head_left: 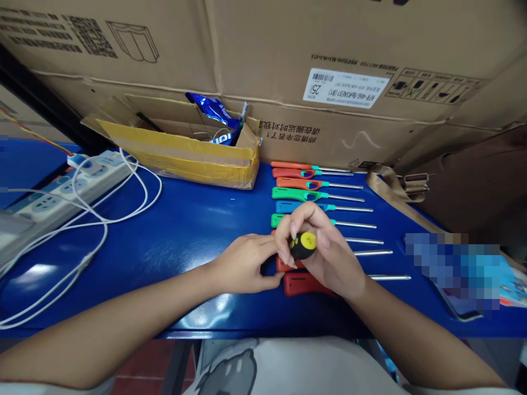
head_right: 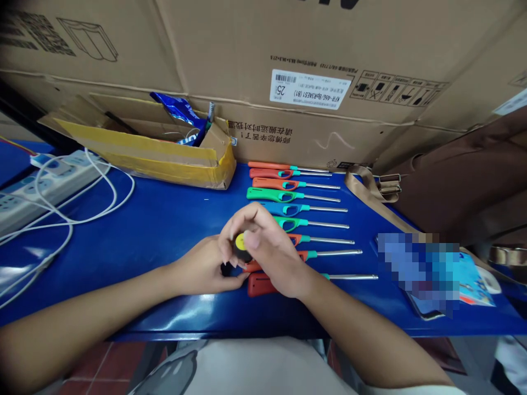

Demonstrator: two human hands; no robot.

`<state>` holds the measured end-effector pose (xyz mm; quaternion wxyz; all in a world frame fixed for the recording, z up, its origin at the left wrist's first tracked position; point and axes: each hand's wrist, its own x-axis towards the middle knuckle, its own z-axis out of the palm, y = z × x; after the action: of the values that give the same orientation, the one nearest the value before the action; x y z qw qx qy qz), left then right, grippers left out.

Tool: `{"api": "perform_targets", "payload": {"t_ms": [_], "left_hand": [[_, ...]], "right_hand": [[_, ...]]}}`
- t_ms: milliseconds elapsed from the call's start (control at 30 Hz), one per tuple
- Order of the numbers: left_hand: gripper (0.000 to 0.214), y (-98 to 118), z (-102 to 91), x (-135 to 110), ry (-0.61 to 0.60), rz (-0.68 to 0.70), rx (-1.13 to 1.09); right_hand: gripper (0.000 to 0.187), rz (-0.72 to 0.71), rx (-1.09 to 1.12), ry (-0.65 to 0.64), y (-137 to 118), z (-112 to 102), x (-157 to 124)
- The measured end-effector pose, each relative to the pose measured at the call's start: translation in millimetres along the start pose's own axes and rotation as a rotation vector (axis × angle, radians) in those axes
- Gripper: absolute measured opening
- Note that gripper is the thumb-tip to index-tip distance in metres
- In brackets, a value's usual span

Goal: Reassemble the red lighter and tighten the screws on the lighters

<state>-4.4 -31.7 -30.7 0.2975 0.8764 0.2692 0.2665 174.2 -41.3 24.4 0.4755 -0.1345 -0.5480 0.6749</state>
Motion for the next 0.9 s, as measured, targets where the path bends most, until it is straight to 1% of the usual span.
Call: {"api": "perform_targets", "payload": {"t_ms": [67,100,200,233,333,433,500,533,567,600,700,800,833,900], "left_hand": [[0.016,0.5,-0.8,0.5,-0.006,0.004,-0.007],[0.016,0.7,-1.3,0.9,-0.010,0.009,-0.008],[0.014,1.0,-2.2,1.8,-0.008,0.012,-0.008],[0.015,0.9,-2.2,2.0,-0.007,0.009,-0.009],[0.015,0.0,-1.8,1.9,-0.006,0.011,-0.020],[0.011,-1.2,-1.0,1.3,-0.012,0.018,-0.009],[0.009,-1.5,-1.1,1.2,-0.017,0.018,0.003],[0.010,-1.3,-1.4,1.3,-0.019,0.013,0.005],[0.012,-0.8,-1.8,1.6,-0.018,0.009,0.004],[0.014,-0.3,-2.3,1.9,-0.019,0.005,-0.001],[0.015,1.3,-3.2,2.6,-0.028,-0.020,-0.020],[0.011,1.3,-2.9,2.4,-0.030,-0.029,-0.027],[0.008,1.0,-2.8,2.2,-0.028,-0.025,-0.025],[0.008,0.8,-2.8,2.2,-0.023,-0.021,-0.022]], "right_hand": [[0.020,-0.005,0.025,-0.019,-0.5,1.1,0.0],[0.021,-0.009,0.020,-0.026,-0.7,1.5,-0.1],[0.040,0.004,-0.005,-0.031,0.0,2.7,-0.9],[0.041,0.010,0.004,-0.026,0.4,3.3,-1.3],[0.023,-0.007,0.056,-0.024,1.2,4.9,-1.8],[0.020,-0.021,0.020,-0.050,1.4,4.9,-1.6],[0.035,-0.004,-0.042,-0.052,2.0,3.9,-1.8],[0.043,0.007,-0.064,-0.048,2.5,3.5,-2.2],[0.048,0.015,-0.069,-0.046,3.0,3.3,-2.9],[0.046,0.018,-0.056,-0.043,3.4,3.3,-3.6],[0.026,0.022,0.019,-0.042,4.0,4.8,-5.8],[0.019,-0.012,0.012,-0.055,3.4,6.2,-6.3],[0.022,-0.021,-0.022,-0.057,3.3,6.4,-6.1],[0.040,-0.022,-0.098,-0.051,3.4,6.2,-5.8]]}}
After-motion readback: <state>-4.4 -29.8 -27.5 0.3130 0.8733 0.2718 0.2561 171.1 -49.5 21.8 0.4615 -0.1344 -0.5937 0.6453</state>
